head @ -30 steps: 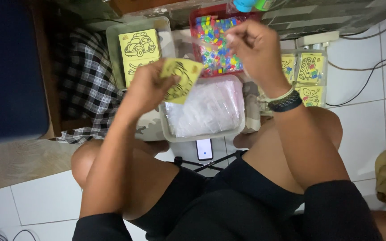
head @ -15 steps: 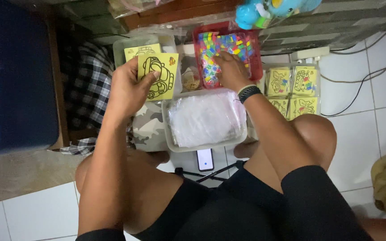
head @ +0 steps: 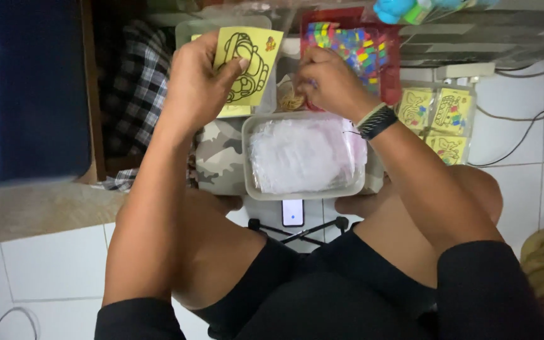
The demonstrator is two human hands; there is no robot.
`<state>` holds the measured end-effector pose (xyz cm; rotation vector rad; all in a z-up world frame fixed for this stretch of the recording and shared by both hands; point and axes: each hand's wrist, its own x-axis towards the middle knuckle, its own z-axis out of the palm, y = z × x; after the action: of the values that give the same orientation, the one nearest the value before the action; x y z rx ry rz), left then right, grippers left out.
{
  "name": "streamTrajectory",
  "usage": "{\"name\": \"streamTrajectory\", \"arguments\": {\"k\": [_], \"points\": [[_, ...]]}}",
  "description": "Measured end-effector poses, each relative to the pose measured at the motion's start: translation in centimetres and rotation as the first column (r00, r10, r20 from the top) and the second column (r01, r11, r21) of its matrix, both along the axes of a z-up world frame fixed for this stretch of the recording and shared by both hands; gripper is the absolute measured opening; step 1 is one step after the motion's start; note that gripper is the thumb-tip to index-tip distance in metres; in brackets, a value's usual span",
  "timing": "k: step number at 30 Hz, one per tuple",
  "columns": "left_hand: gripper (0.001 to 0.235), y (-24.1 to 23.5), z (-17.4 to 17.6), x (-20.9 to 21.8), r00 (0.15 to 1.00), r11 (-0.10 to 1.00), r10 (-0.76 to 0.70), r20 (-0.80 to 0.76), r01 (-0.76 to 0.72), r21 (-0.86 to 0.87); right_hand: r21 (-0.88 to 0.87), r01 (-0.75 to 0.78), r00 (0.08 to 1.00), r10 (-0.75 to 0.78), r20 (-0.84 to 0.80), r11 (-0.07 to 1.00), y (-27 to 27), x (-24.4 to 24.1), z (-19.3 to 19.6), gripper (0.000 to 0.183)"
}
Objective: The person sits on the floor and assembles small, colorful puzzle pieces onto yellow cards featuring cartoon outlines. They pick up the cards, place the pieces into the designated areas, and then place the completed cards into a plastic container.
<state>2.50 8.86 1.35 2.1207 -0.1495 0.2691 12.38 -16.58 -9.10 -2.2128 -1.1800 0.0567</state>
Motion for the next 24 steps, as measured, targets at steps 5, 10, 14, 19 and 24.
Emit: {"name": "streamTrajectory", "arguments": {"k": [5,10,14,19,24], "points": [[0.016,0.2,-0.4,0.0,1.000,1.000,0.006,-0.005,-0.006,0.014,-0.283,0.084,0.979,-0.027,0.200,0.955,2.2,-1.0,-1.7,0.020],[0.016,0.0,-0.7,-0.3,0.999,1.000,0.005,-0.054,-0.005,-0.008,-0.412,0.183,0.941,-0.038,0.337,0.893,2.8,-0.6,-5.2,0.022],[0.013,-0.3,-0.8,-0.4,0.998,1.000,0.009,-0.070,-0.011,-0.020,-0.377,0.157,0.899,0.026,0.438,0.913,2.5,-0.2,-5.0,0.013],[0.018,-0.1,-0.6,-0.5,0.998,1.000,0.015,-0.066,-0.016,-0.020,-0.313,0.063,0.977,0.005,0.213,0.948,1.9,0.1,-2.9,0.012],[0.020,0.1,-0.8,-0.4,0.999,0.999,0.013,-0.046,-0.015,-0.034,-0.057,-0.047,0.996,0.051,0.072,0.997,1.0,0.3,0.1,0.009]]}}
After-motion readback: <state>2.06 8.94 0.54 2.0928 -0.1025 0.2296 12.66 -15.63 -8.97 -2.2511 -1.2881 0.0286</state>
